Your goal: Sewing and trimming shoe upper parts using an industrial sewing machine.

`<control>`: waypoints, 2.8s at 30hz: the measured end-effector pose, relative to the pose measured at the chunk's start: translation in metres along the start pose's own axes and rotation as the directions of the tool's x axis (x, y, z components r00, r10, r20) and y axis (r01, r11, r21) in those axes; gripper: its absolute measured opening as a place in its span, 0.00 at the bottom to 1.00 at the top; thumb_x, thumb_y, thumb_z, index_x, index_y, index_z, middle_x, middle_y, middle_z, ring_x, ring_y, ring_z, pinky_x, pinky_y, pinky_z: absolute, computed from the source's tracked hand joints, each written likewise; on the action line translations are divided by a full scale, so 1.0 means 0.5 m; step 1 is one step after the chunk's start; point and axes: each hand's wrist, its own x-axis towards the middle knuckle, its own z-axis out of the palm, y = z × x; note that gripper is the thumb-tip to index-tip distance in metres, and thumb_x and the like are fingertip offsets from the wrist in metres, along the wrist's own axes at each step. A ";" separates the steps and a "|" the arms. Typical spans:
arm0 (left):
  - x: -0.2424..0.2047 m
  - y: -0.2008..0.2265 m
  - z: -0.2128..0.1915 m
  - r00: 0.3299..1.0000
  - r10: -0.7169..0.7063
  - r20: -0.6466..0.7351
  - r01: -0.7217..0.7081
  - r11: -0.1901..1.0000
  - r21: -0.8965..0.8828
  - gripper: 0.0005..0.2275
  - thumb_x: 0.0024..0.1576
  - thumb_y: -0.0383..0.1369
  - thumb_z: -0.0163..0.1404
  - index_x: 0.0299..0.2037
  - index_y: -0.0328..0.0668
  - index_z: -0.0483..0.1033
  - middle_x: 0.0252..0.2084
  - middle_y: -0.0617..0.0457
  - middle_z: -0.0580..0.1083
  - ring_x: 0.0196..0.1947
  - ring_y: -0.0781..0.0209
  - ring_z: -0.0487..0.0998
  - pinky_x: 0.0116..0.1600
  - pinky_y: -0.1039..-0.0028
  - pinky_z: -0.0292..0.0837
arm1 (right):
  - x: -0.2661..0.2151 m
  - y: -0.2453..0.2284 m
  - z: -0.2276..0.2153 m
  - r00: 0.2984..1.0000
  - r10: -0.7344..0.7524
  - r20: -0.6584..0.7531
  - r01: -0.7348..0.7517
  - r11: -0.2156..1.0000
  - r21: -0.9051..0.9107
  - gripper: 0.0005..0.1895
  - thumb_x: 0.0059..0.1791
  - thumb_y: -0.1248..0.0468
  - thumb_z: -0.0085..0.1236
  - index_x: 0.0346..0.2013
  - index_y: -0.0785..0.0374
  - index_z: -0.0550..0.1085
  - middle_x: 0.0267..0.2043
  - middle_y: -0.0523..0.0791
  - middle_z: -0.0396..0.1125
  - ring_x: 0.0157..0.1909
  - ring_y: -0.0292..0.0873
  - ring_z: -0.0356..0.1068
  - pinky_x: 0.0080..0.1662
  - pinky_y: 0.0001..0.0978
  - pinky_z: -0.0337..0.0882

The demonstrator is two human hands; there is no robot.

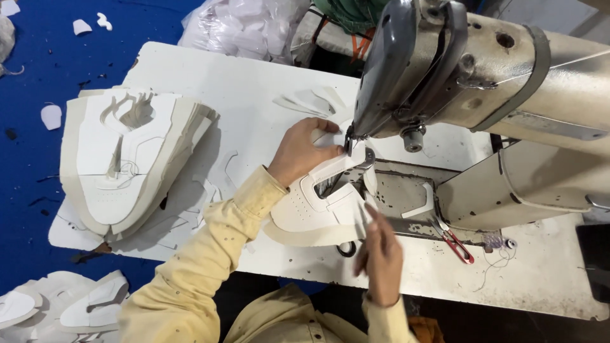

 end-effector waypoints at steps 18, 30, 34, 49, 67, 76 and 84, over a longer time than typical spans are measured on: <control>-0.127 0.016 0.166 0.835 -0.120 -0.537 -0.137 0.901 -0.413 0.19 0.56 0.31 0.61 0.54 0.29 0.71 0.53 0.46 0.72 0.53 0.58 0.73 0.60 0.70 0.69 | 0.063 0.111 -0.030 0.930 -0.188 -0.314 0.345 0.737 0.581 0.32 0.59 0.58 0.46 0.76 0.61 0.52 0.66 0.56 0.66 0.45 0.43 0.68 0.44 0.30 0.68; -0.140 0.013 0.028 0.803 0.231 -0.549 -0.021 0.932 0.361 0.23 0.61 0.44 0.53 0.59 0.34 0.69 0.58 0.36 0.62 0.62 0.42 0.60 0.65 0.51 0.51 | 0.019 0.261 -0.001 0.681 -0.682 0.265 0.708 0.522 -0.476 0.19 0.43 0.78 0.57 0.49 0.72 0.74 0.44 0.57 0.73 0.45 0.63 0.72 0.43 0.49 0.74; -0.036 0.000 -0.095 0.965 0.022 -0.262 0.141 0.798 0.587 0.23 0.67 0.50 0.44 0.59 0.37 0.69 0.51 0.38 0.72 0.57 0.40 0.70 0.68 0.46 0.51 | 0.035 0.243 -0.015 0.793 -0.437 0.425 0.565 0.788 -0.245 0.18 0.38 0.73 0.65 0.43 0.67 0.77 0.37 0.51 0.75 0.38 0.53 0.75 0.37 0.44 0.76; -0.105 -0.124 -0.047 0.815 -0.082 -0.574 -0.249 0.844 -0.474 0.24 0.55 0.12 0.57 0.60 0.38 0.67 0.44 0.45 0.77 0.41 0.66 0.79 0.46 0.79 0.77 | -0.009 0.197 0.091 0.938 -0.056 0.343 0.137 0.967 -0.214 0.21 0.50 0.54 0.66 0.27 0.70 0.74 0.18 0.44 0.64 0.21 0.42 0.62 0.29 0.40 0.65; -0.010 -0.075 -0.139 0.794 0.285 -0.537 -0.206 0.957 0.203 0.19 0.60 0.36 0.58 0.60 0.45 0.72 0.59 0.44 0.73 0.50 0.54 0.73 0.50 0.62 0.71 | 0.011 0.262 0.126 0.933 -0.213 0.291 0.316 0.871 -0.377 0.16 0.47 0.56 0.70 0.38 0.66 0.77 0.21 0.46 0.68 0.19 0.44 0.64 0.28 0.39 0.67; -0.114 -0.028 0.047 0.956 0.124 -0.267 -0.138 0.990 -0.032 0.38 0.63 0.50 0.55 0.74 0.34 0.50 0.72 0.31 0.60 0.71 0.36 0.63 0.71 0.56 0.59 | 0.073 0.181 -0.042 0.999 0.000 0.034 -0.023 0.741 0.671 0.28 0.57 0.55 0.45 0.70 0.63 0.61 0.63 0.56 0.67 0.61 0.49 0.69 0.58 0.39 0.69; -0.079 0.037 0.054 0.988 -0.006 -0.155 -0.027 0.978 -0.208 0.24 0.47 0.30 0.64 0.54 0.35 0.73 0.51 0.45 0.76 0.55 0.51 0.73 0.62 0.65 0.68 | 0.056 0.059 -0.054 0.975 -0.223 0.000 0.208 0.908 0.363 0.33 0.48 0.69 0.61 0.67 0.71 0.66 0.66 0.53 0.65 0.66 0.46 0.65 0.66 0.38 0.64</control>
